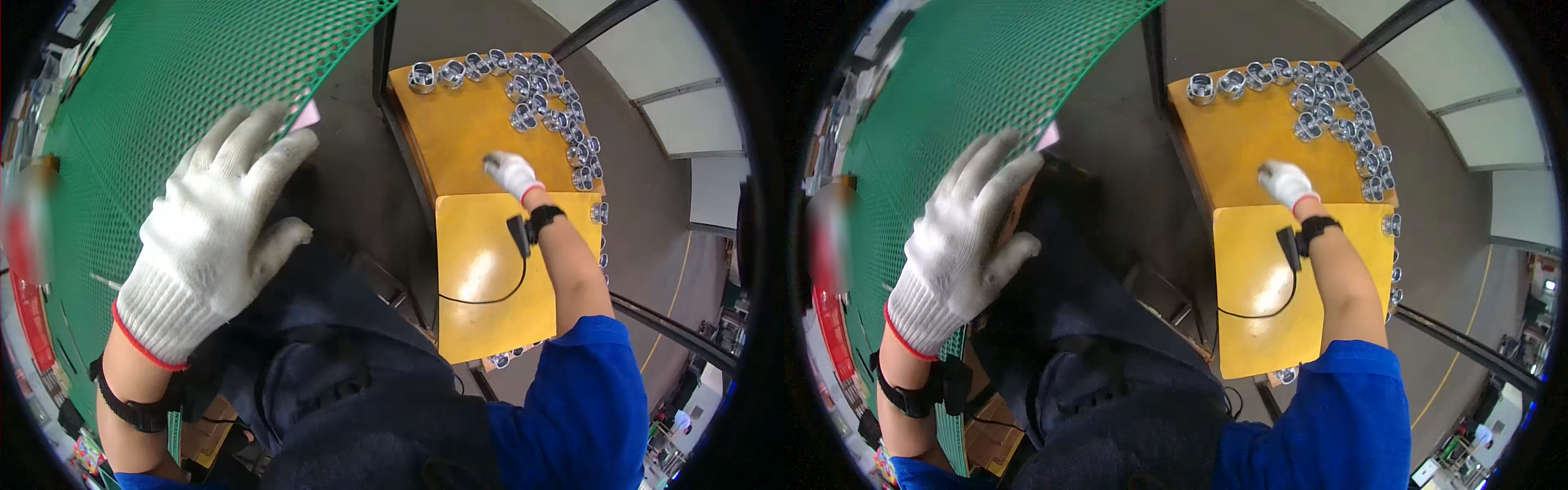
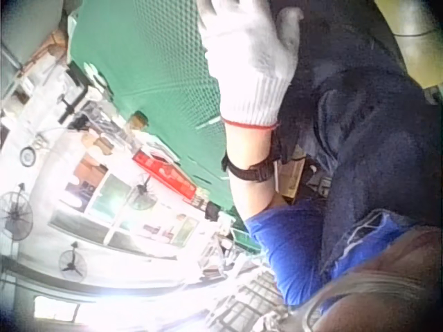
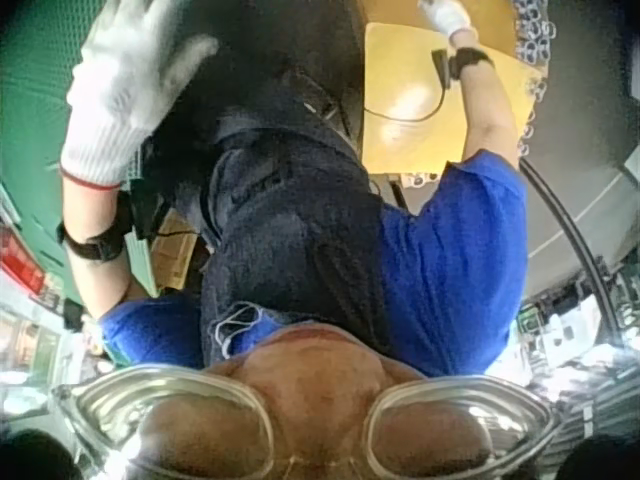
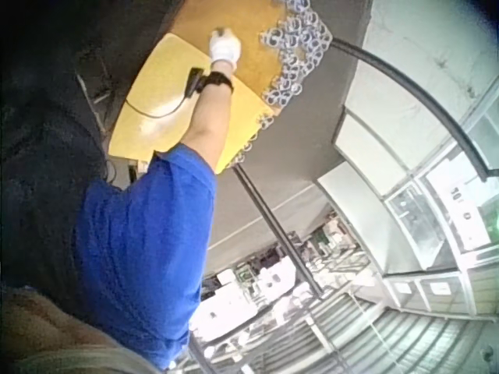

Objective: Inspecting and deburring metal pistons using a manual tool.

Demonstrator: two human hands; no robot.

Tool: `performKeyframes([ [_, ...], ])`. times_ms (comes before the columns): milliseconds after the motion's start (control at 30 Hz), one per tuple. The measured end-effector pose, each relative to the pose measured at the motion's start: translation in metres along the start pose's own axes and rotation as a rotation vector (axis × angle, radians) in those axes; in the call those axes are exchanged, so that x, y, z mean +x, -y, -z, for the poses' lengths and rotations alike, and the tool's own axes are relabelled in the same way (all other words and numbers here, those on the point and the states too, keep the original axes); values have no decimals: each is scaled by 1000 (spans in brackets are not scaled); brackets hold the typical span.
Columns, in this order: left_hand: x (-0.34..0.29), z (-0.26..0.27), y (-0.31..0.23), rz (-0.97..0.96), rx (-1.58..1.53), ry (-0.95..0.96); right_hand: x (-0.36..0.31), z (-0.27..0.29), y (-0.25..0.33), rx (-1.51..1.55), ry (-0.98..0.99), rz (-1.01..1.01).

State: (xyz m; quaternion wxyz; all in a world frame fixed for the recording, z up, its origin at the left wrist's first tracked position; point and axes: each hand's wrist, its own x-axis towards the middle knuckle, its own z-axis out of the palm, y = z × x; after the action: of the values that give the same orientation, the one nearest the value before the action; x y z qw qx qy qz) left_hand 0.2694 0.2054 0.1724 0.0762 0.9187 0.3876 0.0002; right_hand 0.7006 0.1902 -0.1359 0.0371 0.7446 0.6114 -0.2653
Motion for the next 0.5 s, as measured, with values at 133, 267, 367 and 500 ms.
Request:
performKeyframes([
  [133, 38, -13, 28, -18, 191, 8, 70, 45, -2, 88, -100, -23],
  [267, 53, -49, 49, -6, 204, -26, 100, 58, -17, 4, -130, -133],
  [367, 51, -47, 48, 43, 217, -16, 136, 34, -80, -58, -293, -241],
  [500, 49, -49, 50, 87, 210, 25, 156, 35, -99, -124, -224, -492],
])
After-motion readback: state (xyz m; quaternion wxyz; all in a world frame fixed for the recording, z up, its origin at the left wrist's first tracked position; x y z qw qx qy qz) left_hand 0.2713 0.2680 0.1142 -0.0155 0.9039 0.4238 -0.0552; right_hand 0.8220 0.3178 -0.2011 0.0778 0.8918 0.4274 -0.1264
